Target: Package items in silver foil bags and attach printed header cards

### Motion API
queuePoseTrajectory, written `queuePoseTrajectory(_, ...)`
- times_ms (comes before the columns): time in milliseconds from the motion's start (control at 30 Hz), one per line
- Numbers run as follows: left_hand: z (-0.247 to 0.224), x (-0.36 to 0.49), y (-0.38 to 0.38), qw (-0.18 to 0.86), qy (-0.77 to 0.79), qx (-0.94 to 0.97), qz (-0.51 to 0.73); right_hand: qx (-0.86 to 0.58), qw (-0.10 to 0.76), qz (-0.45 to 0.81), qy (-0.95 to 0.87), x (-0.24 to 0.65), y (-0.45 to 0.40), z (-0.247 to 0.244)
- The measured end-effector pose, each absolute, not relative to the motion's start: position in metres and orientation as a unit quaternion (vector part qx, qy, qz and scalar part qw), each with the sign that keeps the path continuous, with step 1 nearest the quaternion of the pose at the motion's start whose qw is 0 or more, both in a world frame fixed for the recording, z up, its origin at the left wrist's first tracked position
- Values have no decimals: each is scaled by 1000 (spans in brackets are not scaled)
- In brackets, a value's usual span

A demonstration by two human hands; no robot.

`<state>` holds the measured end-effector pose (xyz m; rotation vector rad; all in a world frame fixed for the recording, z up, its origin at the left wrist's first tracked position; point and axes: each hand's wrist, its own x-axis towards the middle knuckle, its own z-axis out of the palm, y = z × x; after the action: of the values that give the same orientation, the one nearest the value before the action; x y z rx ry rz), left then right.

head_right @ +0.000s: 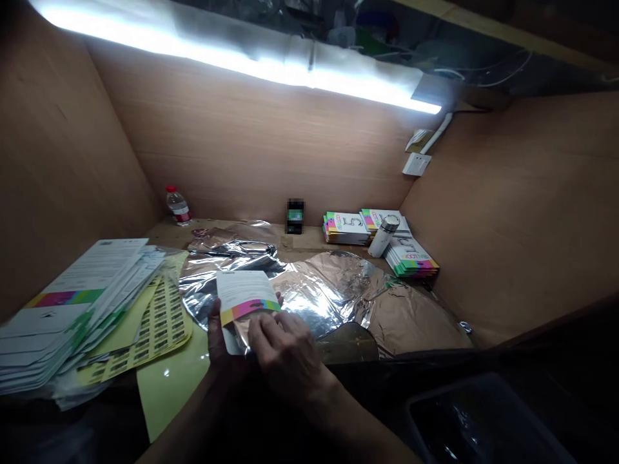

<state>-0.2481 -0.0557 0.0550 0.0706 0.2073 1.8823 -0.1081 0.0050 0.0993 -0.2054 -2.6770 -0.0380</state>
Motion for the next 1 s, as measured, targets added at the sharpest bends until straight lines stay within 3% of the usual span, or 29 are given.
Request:
queuePoseTrajectory(167,57,-241,-52,601,77,25,795,-48,268,-73,-959,-108,5,87)
queuePoseTrajectory(467,50,-216,-47,601,153,66,782,-163,186,89,-965,-109,-2,77)
queuePoseTrajectory(533,43,-224,-48,534,285,118,787,-168,171,105,-965,-102,2,67)
queuePoseTrajectory(633,37,-252,-46,341,491,189,779,-143,161,113,-970,-86,2,42)
queuePoseTrajectory(733,29,-277,-34,194,628,396,641,-89,189,118,-971,-74,-1,16)
queuePoseTrajectory(867,6,-278,-13,138,690,624,340,-119,265,132,-948,-61,0,1)
queuePoseTrajectory(1000,-14,-269,-6,89,696,655,279,-126,272,121,-946,-41,12,-8)
